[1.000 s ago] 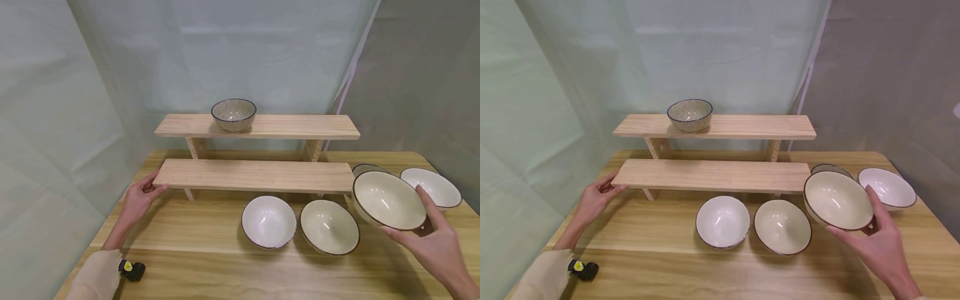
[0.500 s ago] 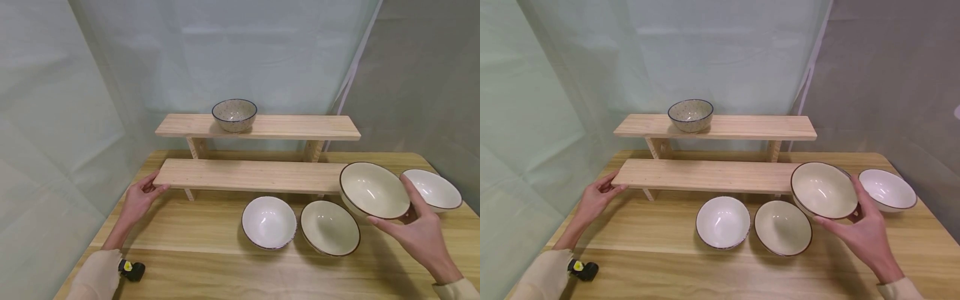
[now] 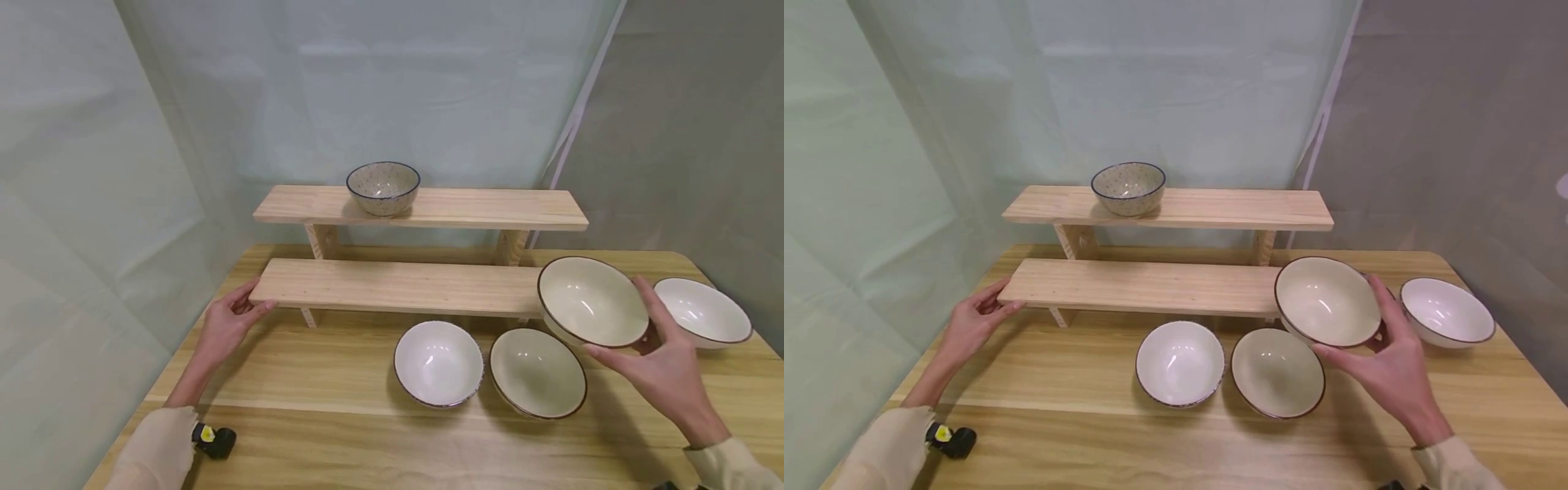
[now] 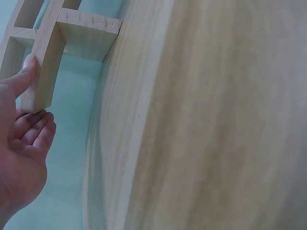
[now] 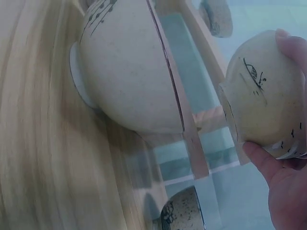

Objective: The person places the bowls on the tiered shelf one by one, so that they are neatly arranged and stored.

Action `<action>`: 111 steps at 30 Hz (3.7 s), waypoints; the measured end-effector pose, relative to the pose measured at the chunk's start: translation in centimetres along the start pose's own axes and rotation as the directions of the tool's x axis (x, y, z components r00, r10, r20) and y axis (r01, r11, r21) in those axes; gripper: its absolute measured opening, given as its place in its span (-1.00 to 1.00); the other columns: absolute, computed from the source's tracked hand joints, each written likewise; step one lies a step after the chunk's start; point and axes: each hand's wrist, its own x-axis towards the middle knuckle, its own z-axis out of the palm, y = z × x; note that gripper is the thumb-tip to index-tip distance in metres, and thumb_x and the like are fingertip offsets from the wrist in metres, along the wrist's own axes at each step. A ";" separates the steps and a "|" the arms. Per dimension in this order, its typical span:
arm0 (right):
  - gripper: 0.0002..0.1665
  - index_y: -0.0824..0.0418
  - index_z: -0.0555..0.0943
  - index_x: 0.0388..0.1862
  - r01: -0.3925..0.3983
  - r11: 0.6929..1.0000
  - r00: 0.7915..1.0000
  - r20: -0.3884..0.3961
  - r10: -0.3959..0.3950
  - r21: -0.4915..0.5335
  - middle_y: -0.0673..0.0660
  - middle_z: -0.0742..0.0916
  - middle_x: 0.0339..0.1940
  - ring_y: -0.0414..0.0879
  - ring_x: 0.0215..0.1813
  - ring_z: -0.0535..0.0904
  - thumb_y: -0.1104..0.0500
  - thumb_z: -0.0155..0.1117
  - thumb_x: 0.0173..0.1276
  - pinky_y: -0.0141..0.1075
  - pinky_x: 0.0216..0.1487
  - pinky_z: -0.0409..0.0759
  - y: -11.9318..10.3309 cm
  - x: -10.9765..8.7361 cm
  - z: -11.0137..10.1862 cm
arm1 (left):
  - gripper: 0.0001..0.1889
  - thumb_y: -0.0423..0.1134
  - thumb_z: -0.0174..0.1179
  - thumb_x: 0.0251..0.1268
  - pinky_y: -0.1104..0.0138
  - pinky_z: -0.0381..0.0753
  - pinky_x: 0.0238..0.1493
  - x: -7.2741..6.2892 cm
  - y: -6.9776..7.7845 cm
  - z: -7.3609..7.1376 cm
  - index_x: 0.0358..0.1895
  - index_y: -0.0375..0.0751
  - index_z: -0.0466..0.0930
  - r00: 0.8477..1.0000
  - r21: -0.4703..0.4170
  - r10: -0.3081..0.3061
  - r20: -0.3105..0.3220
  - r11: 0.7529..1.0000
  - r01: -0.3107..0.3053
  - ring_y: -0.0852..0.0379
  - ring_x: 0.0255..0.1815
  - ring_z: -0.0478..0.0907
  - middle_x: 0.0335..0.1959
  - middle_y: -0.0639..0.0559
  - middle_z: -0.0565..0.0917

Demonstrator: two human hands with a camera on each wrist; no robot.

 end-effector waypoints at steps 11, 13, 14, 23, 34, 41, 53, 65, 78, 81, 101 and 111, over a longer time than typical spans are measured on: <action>0.40 0.15 0.14 0.70 0.023 1.000 1.000 0.023 -0.022 -0.019 0.14 0.42 0.40 -0.36 -0.04 0.55 0.62 0.61 -0.10 -0.65 -0.08 0.56 -0.8 1.2 1.0 | -0.25 -0.18 0.31 0.51 0.69 0.49 -0.02 0.1 0.2 -0.1 0.54 -0.54 0.20 1.000 0.005 0.001 -0.003 1.000 -0.001 -0.35 0.37 0.41 0.41 -0.52 0.39; 0.41 0.15 0.14 0.70 0.026 1.000 0.999 0.028 -0.026 -0.017 0.23 0.40 0.43 -0.36 -0.03 0.55 0.61 0.62 -0.10 -0.64 -0.08 0.57 -1.0 1.5 1.2 | -0.26 -0.17 0.30 0.51 0.69 0.49 -0.02 0.1 0.1 -0.1 0.54 -0.54 0.21 1.000 0.016 0.001 -0.009 1.000 -0.001 -0.32 0.36 0.42 0.40 -0.50 0.41; 0.41 0.16 0.13 0.71 0.028 1.000 0.999 0.030 -0.028 -0.013 0.27 0.39 0.44 -0.36 -0.03 0.55 0.61 0.62 -0.10 -0.64 -0.09 0.57 -1.0 1.6 1.3 | -0.26 -0.17 0.30 0.51 0.69 0.49 -0.01 0.1 0.0 -0.1 0.53 -0.54 0.21 1.000 0.021 0.002 -0.010 1.000 -0.002 -0.32 0.36 0.42 0.40 -0.50 0.41; 0.40 0.23 0.17 0.68 0.063 0.998 0.997 0.036 -0.064 0.025 0.25 0.44 0.42 -0.32 -0.06 0.58 0.64 0.62 -0.15 -0.61 -0.11 0.60 -1.6 2.8 2.1 | -0.25 -0.20 0.31 0.50 0.69 0.51 -0.04 0.1 0.1 -0.1 0.55 -0.53 0.19 1.000 0.001 -0.010 0.004 1.000 0.010 -0.25 0.35 0.45 0.41 -0.52 0.39; 0.37 0.24 0.15 0.69 0.091 0.994 0.994 0.051 -0.095 0.059 0.39 0.47 0.37 -0.30 -0.04 0.58 0.61 0.61 -0.10 -0.62 -0.09 0.58 -2.3 4.4 3.0 | -0.24 -0.16 0.29 0.52 0.71 0.47 -0.04 0.0 0.1 -0.1 0.55 -0.52 0.18 1.000 0.023 -0.016 -0.001 1.000 0.016 -0.35 0.37 0.41 0.42 -0.51 0.38; 0.34 0.21 0.15 0.69 0.088 0.994 0.994 0.062 -0.092 0.062 0.39 0.47 0.39 -0.30 0.02 0.56 0.57 0.61 -0.05 -0.63 -0.03 0.56 -2.8 5.2 3.7 | -0.24 -0.12 0.29 0.52 0.71 0.47 -0.02 0.0 0.2 0.0 0.54 -0.54 0.20 1.000 0.035 -0.008 -0.008 0.999 0.008 -0.36 0.36 0.41 0.41 -0.51 0.40; 0.33 0.20 0.10 0.71 0.107 0.992 0.990 0.083 -0.112 0.060 0.40 0.45 0.45 -0.32 0.05 0.54 0.51 0.62 0.02 -0.62 0.02 0.55 -3.5 6.8 4.7 | -0.23 -0.14 0.29 0.52 0.72 0.45 -0.02 -0.1 0.1 0.0 0.55 -0.55 0.18 1.000 0.023 0.000 -0.003 1.000 0.000 -0.40 0.38 0.38 0.42 -0.52 0.37; 0.31 0.13 0.08 0.72 0.089 0.993 0.987 0.124 -0.098 0.078 0.35 0.44 0.44 -0.21 0.09 0.53 0.43 0.62 0.10 -0.61 0.04 0.54 -4.1 7.8 5.8 | -0.23 -0.14 0.31 0.51 0.74 0.42 -0.02 0.0 0.2 0.0 0.55 -0.53 0.18 1.000 0.028 -0.017 -0.006 0.999 0.017 -0.37 0.39 0.39 0.44 -0.51 0.36; 0.28 0.18 0.11 0.71 0.086 0.987 0.988 0.118 -0.102 0.139 0.33 0.45 0.45 -0.11 0.13 0.54 0.44 0.62 0.09 -0.57 0.03 0.57 -4.7 9.0 7.2 | -0.22 -0.14 0.30 0.51 0.73 0.43 -0.01 0.0 0.3 -0.1 0.56 -0.52 0.17 1.000 0.020 -0.024 0.002 1.000 0.024 -0.39 0.40 0.37 0.44 -0.51 0.35; 0.29 0.19 0.12 0.70 0.098 0.985 0.987 0.109 -0.114 0.144 0.34 0.46 0.44 -0.11 0.12 0.54 0.46 0.62 0.07 -0.58 0.00 0.57 -4.9 9.5 7.5 | -0.22 -0.16 0.31 0.51 0.73 0.43 -0.02 0.0 0.3 -0.1 0.56 -0.53 0.17 1.000 0.013 -0.023 -0.001 1.000 0.023 -0.38 0.40 0.37 0.44 -0.53 0.35; 0.29 0.20 0.10 0.71 0.085 0.982 0.988 0.110 -0.105 0.170 0.31 0.43 0.49 0.20 0.27 0.52 0.40 0.64 0.09 -0.59 0.04 0.55 -5.5 11.7 9.0 | -0.23 -0.20 0.30 0.51 0.74 0.42 -0.02 0.1 0.2 -0.1 0.57 -0.52 0.14 1.000 0.004 -0.022 0.010 1.000 0.021 -0.39 0.41 0.35 0.46 -0.54 0.31; 0.22 0.27 0.12 0.69 0.063 0.977 0.993 0.087 -0.082 0.205 0.32 0.42 0.49 0.15 0.23 0.53 0.38 0.61 0.13 -0.56 0.01 0.58 -5.6 12.4 9.8 | -0.21 -0.12 0.30 0.51 0.73 0.42 0.00 -0.1 0.2 -0.1 0.56 -0.52 0.16 1.000 0.019 -0.019 0.002 1.000 0.019 -0.39 0.42 0.35 0.46 -0.51 0.33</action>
